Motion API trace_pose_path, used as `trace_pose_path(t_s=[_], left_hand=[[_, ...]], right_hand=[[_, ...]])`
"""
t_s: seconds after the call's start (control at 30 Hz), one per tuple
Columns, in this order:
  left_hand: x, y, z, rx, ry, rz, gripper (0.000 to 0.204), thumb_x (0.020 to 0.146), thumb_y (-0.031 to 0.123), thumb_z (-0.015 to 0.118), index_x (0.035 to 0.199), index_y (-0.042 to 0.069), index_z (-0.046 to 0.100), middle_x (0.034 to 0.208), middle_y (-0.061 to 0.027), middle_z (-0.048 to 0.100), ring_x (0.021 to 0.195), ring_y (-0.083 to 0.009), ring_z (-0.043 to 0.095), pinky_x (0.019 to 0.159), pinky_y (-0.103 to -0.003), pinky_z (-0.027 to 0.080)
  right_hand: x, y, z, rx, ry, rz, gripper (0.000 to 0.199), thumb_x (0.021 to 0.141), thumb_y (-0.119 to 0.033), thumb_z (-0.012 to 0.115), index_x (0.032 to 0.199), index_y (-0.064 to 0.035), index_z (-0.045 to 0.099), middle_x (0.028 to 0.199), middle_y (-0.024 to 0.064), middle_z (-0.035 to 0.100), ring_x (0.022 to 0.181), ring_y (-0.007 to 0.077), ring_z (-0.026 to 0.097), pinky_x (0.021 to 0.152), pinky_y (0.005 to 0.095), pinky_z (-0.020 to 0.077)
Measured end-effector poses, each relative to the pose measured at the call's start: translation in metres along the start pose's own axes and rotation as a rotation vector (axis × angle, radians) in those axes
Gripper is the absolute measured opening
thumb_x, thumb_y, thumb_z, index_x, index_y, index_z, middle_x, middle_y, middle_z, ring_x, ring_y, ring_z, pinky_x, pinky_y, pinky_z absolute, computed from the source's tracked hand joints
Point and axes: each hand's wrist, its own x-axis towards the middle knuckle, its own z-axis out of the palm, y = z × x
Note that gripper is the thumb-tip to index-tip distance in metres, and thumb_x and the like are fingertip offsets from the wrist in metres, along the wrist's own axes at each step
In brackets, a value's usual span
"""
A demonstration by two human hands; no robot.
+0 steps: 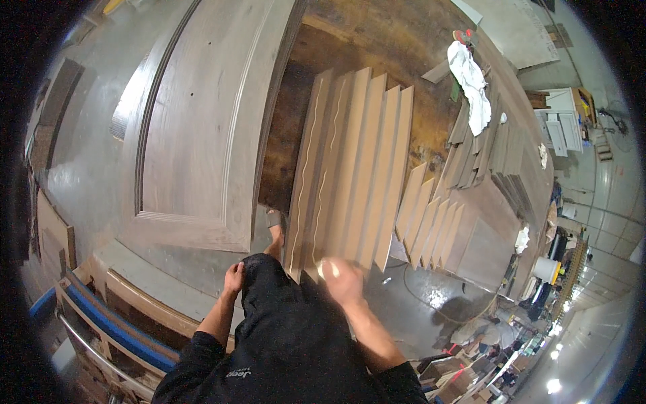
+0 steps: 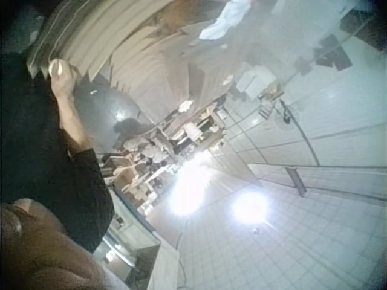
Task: The recorder assembles wooden panels using a nail gun and then applies wood glue to the edges of several wooden strips on a workbench.
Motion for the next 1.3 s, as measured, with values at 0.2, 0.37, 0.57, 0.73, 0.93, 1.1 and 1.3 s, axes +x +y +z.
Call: trace_pose_path(t_s=[0.2, 0.37, 0.57, 0.73, 0.93, 1.1, 1.3], left_hand=[[0.003, -0.009, 0.002, -0.005, 0.033, 0.031, 0.049, 0.099, 0.042, 0.051, 0.115, -0.001, 0.066, 0.112, -0.0244, 0.069, 0.110, -0.0381, 0.065, 0.094, -0.040, 0.048], [0.000, 0.003, 0.000, -0.021, 0.028, 0.029, 0.050, 0.099, 0.042, 0.051, 0.115, -0.003, 0.066, 0.110, -0.0257, 0.069, 0.109, -0.0384, 0.065, 0.094, -0.040, 0.049], [-0.003, -0.001, -0.003, -0.017, 0.044, 0.037, 0.052, 0.098, 0.043, 0.051, 0.114, -0.005, 0.066, 0.109, -0.0271, 0.069, 0.108, -0.0382, 0.065, 0.093, -0.040, 0.049], [-0.011, 0.009, -0.004, -0.014, 0.092, 0.052, 0.050, 0.098, 0.042, 0.052, 0.109, -0.005, 0.067, 0.102, -0.0248, 0.070, 0.102, -0.0364, 0.067, 0.090, -0.040, 0.049], [-0.015, -0.011, -0.003, -0.072, 0.111, 0.000, 0.050, 0.098, 0.041, 0.053, 0.109, -0.006, 0.066, 0.102, -0.0252, 0.070, 0.101, -0.0364, 0.067, 0.089, -0.040, 0.050], [-0.011, -0.010, 0.006, -0.031, 0.086, -0.001, 0.050, 0.098, 0.041, 0.054, 0.109, -0.007, 0.066, 0.104, -0.0251, 0.070, 0.101, -0.0360, 0.067, 0.090, -0.040, 0.050], [0.003, 0.002, 0.009, -0.126, 0.080, -0.006, 0.048, 0.098, 0.039, 0.056, 0.110, -0.006, 0.066, 0.104, -0.0233, 0.071, 0.099, -0.0323, 0.068, 0.089, -0.038, 0.050]], right_hand=[[-0.012, -0.003, 0.002, -0.068, -0.046, -0.143, 0.014, 0.088, -0.017, 0.073, 0.089, -0.0040, 0.070, 0.079, 0.0160, 0.070, 0.073, 0.0335, 0.070, 0.064, 0.0371, 0.0549], [0.024, -0.004, -0.024, 0.185, 0.029, -0.025, 0.021, 0.090, -0.020, 0.071, 0.098, -0.0006, 0.071, 0.084, 0.0113, 0.072, 0.075, 0.0179, 0.069, 0.068, 0.0308, 0.0529], [0.149, -0.042, -0.022, 0.174, 0.187, 0.019, 0.029, 0.094, -0.030, 0.067, 0.102, -0.0022, 0.070, 0.083, 0.0111, 0.072, 0.078, 0.0165, 0.068, 0.070, 0.0316, 0.0511], [0.201, -0.028, -0.002, 0.109, 0.225, -0.072, 0.029, 0.094, -0.033, 0.064, 0.105, -0.0073, 0.072, 0.093, 0.0181, 0.072, 0.087, 0.0324, 0.070, 0.077, 0.0372, 0.0536], [0.206, -0.035, -0.004, 0.022, 0.184, -0.069, 0.028, 0.091, -0.033, 0.066, 0.105, -0.0094, 0.072, 0.094, 0.0175, 0.072, 0.089, 0.0330, 0.071, 0.079, 0.0387, 0.0542], [0.195, -0.023, -0.014, 0.119, 0.212, 0.000, 0.028, 0.090, -0.033, 0.067, 0.105, -0.0100, 0.073, 0.096, 0.0177, 0.072, 0.090, 0.0311, 0.071, 0.080, 0.0381, 0.0543], [0.206, 0.000, -0.025, 0.350, 0.258, -0.013, 0.035, 0.091, -0.032, 0.070, 0.106, 0.0001, 0.071, 0.084, 0.0069, 0.072, 0.077, 0.0129, 0.065, 0.071, 0.0278, 0.0510]])
